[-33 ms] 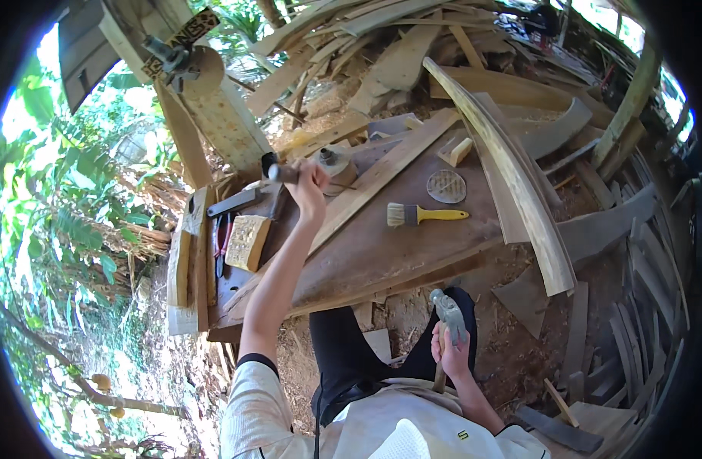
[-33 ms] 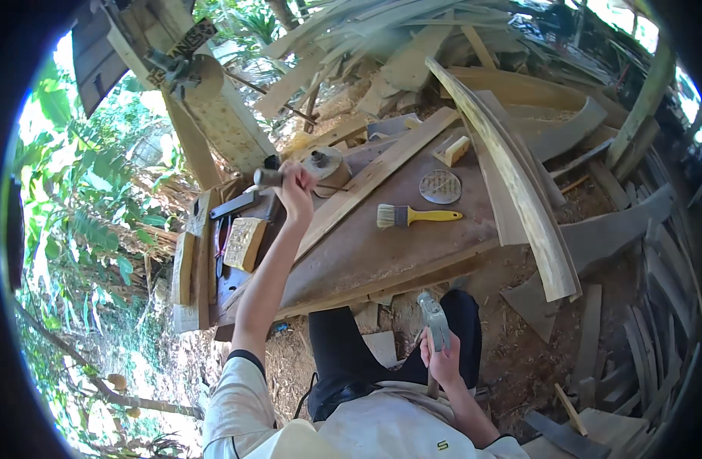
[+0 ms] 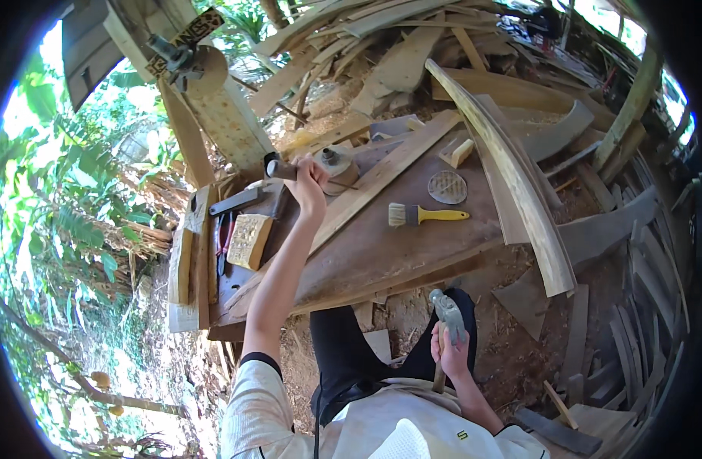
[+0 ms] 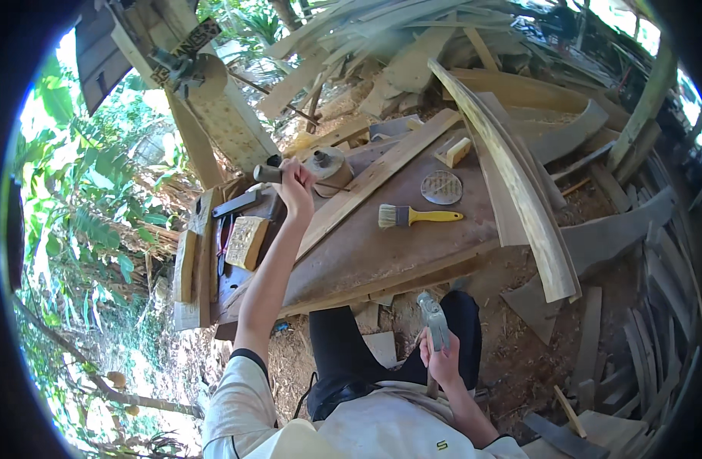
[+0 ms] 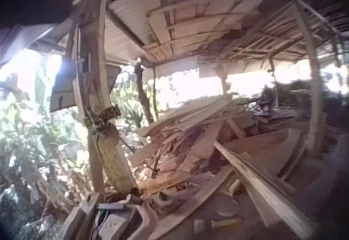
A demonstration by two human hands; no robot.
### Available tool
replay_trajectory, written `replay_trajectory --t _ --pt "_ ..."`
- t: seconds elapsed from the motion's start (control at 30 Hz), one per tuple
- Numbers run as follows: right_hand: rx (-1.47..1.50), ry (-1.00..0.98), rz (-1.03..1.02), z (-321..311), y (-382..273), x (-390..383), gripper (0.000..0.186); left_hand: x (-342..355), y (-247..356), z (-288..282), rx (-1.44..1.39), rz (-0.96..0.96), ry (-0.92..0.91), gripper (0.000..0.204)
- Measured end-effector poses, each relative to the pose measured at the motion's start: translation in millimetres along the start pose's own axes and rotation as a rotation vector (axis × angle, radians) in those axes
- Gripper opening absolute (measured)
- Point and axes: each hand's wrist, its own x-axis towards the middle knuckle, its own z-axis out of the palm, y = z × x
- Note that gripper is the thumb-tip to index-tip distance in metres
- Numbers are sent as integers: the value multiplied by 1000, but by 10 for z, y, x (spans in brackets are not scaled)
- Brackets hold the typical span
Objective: The person uses a hammer and chisel to carve a wooden plank, then brushes the plank with a paintbrush to remove debris, and finally sands the plank with sandpaper to smooth the surface.
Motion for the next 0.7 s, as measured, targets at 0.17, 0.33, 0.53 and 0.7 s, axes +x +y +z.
replay_trajectory --t 0.17,0.33,0.53,0.7 --pt "6 -88 -41 33 38 9 39 -292 -130 -108 265 269 -117 27" --pt "0 -55 -51 -1 74 -43 41 -912 -262 40 735 670 -785 22" --pt "-92 -80 -51 29 72 4 39 -838 -336 -99 806 807 -1243 20" --pt "-94 -55 -34 54 74 76 40 -777 -409 -113 789 764 -1430 25"
